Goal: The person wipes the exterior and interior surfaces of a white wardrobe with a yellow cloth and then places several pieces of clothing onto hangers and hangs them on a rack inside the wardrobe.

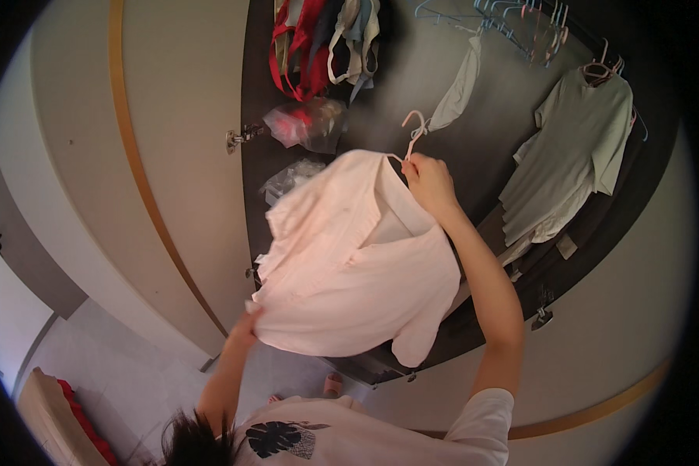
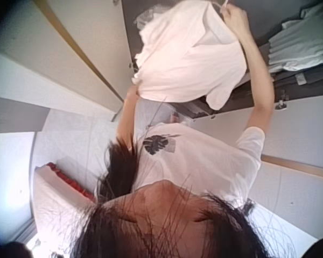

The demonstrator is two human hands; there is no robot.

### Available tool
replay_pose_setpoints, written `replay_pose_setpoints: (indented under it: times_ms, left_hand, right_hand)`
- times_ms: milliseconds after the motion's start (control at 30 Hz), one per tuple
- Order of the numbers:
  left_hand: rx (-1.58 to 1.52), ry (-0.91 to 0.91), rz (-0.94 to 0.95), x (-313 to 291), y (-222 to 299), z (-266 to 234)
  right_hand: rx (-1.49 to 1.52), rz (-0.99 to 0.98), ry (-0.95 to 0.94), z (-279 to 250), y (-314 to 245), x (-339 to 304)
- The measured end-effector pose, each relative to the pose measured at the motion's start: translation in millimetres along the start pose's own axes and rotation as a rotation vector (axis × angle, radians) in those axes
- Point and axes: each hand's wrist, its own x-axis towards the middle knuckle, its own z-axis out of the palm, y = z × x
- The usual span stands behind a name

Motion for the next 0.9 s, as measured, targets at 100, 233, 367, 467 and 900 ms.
replay_pose_setpoints:
  times_ms: [100, 233, 367, 467, 900]
  left_hand:
    - [-0.535, -0.314, 0.27, -48.5, 61.7, -29.9]
    - [-0.344, -0.083, 0.261, -59.2, 28.6, -41.3]
    - [-0.085, 0.061, -0.008, -19.6, -55.1, -70.9]
    - [0.121, 0.233, -0.157, -16.2, -71.1, -82.8]
    - [0.831, 0.302, 0.963, -41.0, 134.3, 54.4]
  right_hand:
    - [0.199, -0.032, -0.042, 9.6, 4.2, -9.8]
    - [0.62, 0.342, -0.129, 11.1, 24.1, -12.5]
    - [0.312, 0.049, -0.077, 29.0, 17.8, -25.5]
    - [0.424, 0.059, -0.181, 24.2, -5.0, -26.6]
    - [0.527, -0.096, -0.481, 18.9, -40.6, -41.5]
